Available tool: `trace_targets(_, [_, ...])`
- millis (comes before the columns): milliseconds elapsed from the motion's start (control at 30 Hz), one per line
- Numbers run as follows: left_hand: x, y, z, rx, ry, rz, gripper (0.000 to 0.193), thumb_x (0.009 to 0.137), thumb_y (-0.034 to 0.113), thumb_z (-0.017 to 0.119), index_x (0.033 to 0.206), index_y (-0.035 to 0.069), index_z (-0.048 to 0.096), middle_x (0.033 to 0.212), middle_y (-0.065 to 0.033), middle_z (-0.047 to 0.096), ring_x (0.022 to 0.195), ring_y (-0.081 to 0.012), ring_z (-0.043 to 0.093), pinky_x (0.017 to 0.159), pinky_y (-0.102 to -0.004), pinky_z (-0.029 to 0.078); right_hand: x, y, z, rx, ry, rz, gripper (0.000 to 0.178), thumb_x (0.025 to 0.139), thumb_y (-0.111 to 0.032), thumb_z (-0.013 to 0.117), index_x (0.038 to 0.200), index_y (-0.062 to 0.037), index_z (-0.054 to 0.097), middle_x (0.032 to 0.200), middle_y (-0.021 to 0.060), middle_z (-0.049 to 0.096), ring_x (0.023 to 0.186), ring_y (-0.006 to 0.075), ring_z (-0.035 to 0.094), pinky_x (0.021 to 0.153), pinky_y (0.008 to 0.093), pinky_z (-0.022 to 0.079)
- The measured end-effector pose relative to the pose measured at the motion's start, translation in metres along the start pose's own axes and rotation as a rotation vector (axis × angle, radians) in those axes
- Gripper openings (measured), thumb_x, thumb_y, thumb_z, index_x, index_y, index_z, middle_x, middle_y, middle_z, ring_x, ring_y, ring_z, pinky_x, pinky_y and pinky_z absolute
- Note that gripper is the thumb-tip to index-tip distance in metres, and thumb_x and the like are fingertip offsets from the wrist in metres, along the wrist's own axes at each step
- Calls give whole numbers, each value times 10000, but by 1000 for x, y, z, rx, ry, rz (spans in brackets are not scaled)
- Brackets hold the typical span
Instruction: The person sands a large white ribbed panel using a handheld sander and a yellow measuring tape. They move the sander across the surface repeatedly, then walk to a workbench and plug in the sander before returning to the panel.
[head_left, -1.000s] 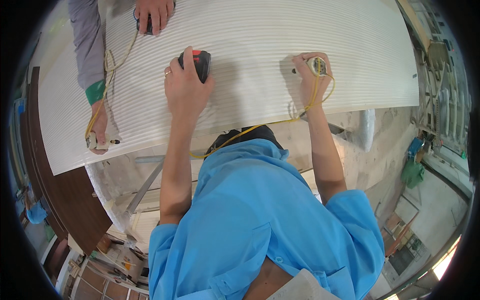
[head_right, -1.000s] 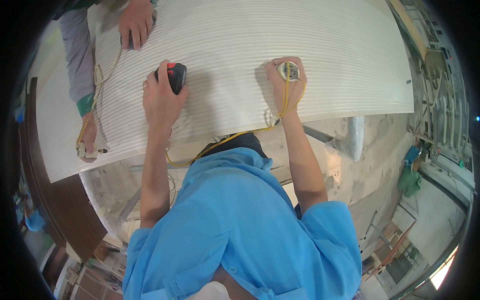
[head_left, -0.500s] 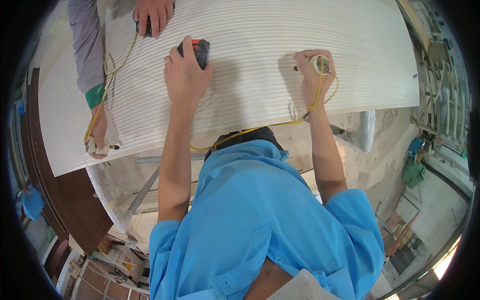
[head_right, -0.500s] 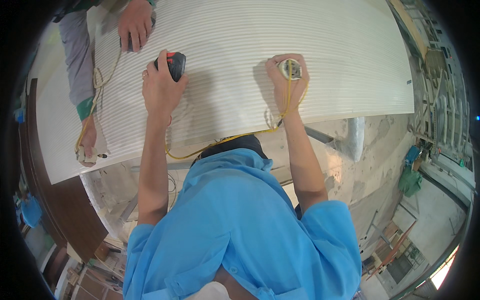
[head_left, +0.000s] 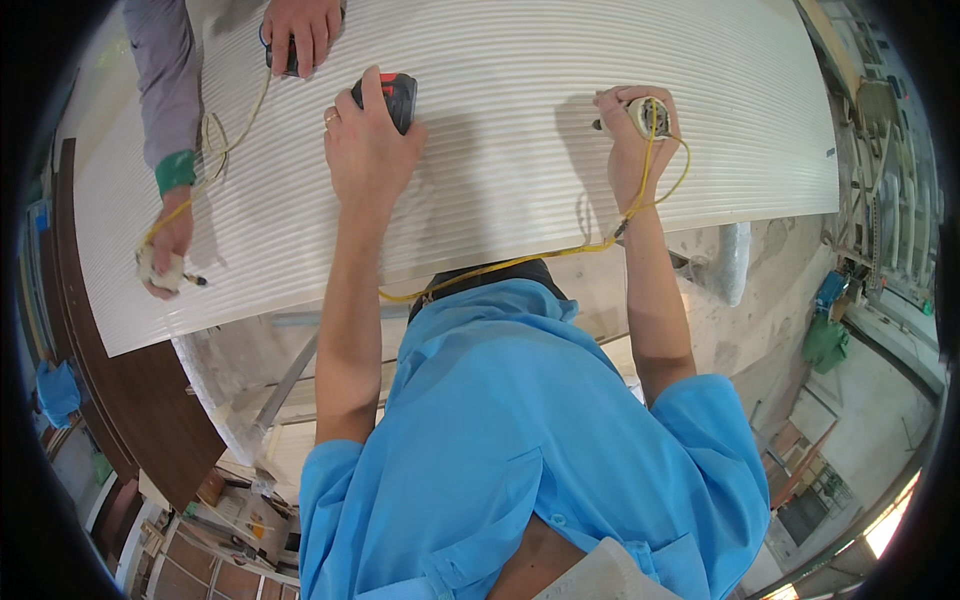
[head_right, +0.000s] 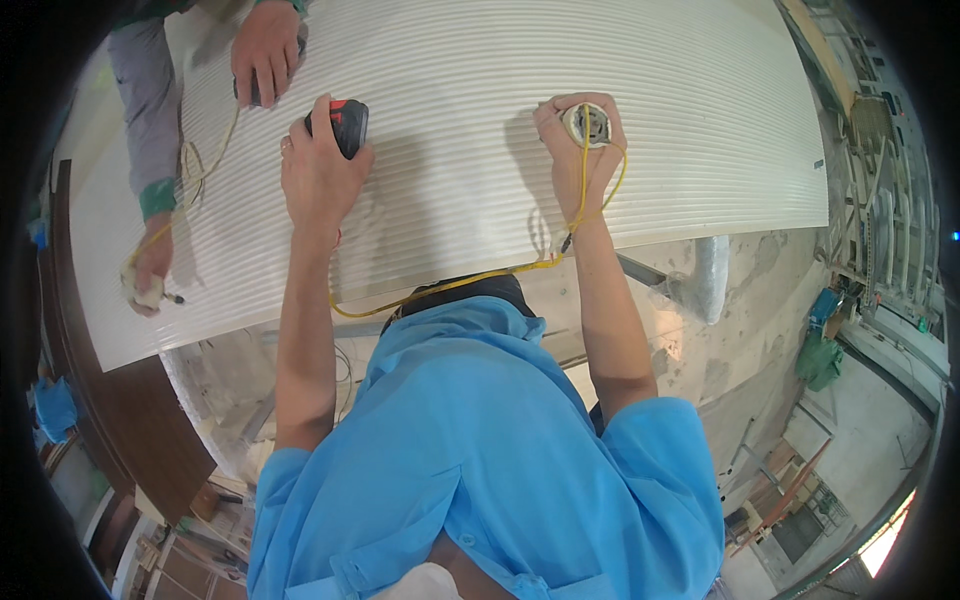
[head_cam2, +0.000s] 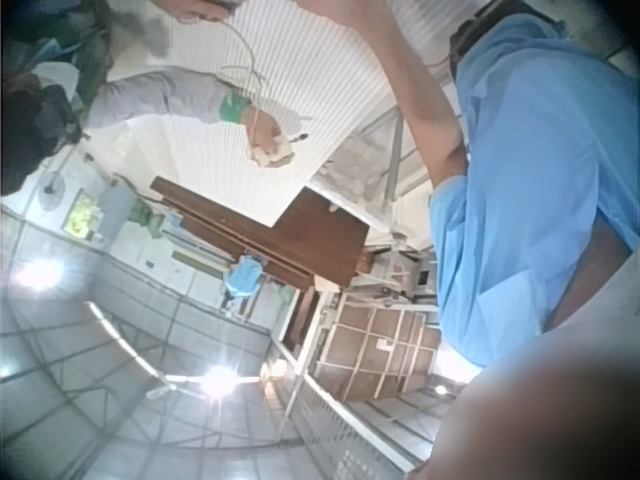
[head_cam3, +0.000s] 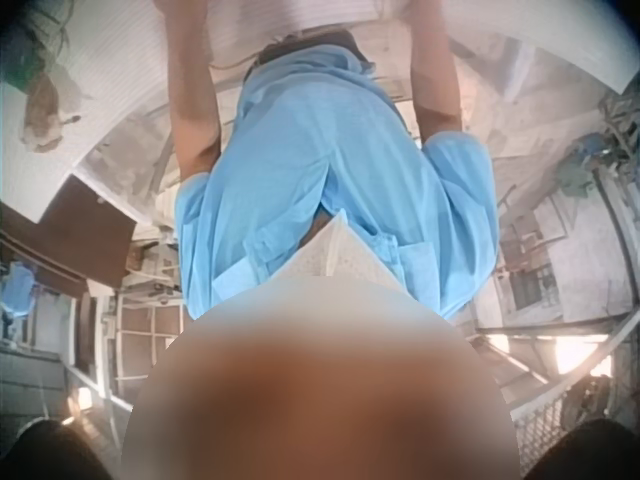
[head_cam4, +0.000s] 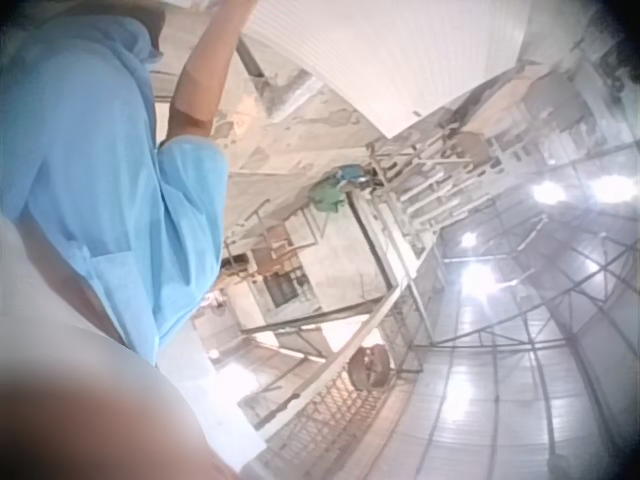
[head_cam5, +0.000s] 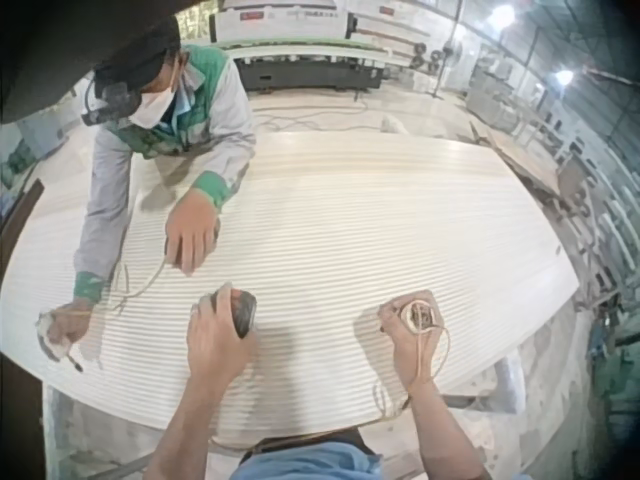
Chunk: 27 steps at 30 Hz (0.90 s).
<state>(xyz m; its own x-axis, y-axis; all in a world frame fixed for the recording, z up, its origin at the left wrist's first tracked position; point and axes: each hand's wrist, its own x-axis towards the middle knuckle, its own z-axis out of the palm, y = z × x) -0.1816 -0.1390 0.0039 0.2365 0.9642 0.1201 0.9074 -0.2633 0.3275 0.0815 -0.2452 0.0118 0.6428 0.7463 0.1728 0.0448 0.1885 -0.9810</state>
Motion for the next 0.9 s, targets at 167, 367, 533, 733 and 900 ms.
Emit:
trace_targets(167, [5,1,0,-4,-34,-21,810,786,266,818,1513,119,492,1247,-212,590,1145,-412,597,945,-509,542,3,4,3,-79,-14,46,193,905,44,757,1022,-26,620,958,105,723,964,210,731,855,336,590])
trace_targets(367, [9,1,0,-3,-13,-21,808,790,268,815,1517,126,490,1257,-210,589,1155,-409,594,949,-513,541,6,5,2,-60,-30,18,194,908,38,756,1034,-21,620,979,118,721,975,227,729,875,352,589])
trace_targets(533, [10,2,0,6,-44,-35,811,801,272,814,1527,126,483,1281,-211,587,1164,-407,592,956,-510,541,13,2,3,-3,-9,12,197,906,38,755,1040,-21,624,980,115,720,969,234,730,867,352,591])
trace_targets(733, [14,5,-1,10,-77,-51,802,814,277,819,1526,120,486,1281,-213,588,1166,-408,596,955,-507,544,11,8,10,-93,-18,65,181,913,41,739,1037,-23,624,977,120,716,960,237,733,858,351,595])
trace_targets(900, [15,4,0,3,-61,-42,792,815,276,826,1517,121,495,1265,-213,593,1162,-410,598,955,-507,544,18,3,5,24,-36,-42,186,904,22,757,1030,-26,629,977,116,717,957,229,733,852,344,591])
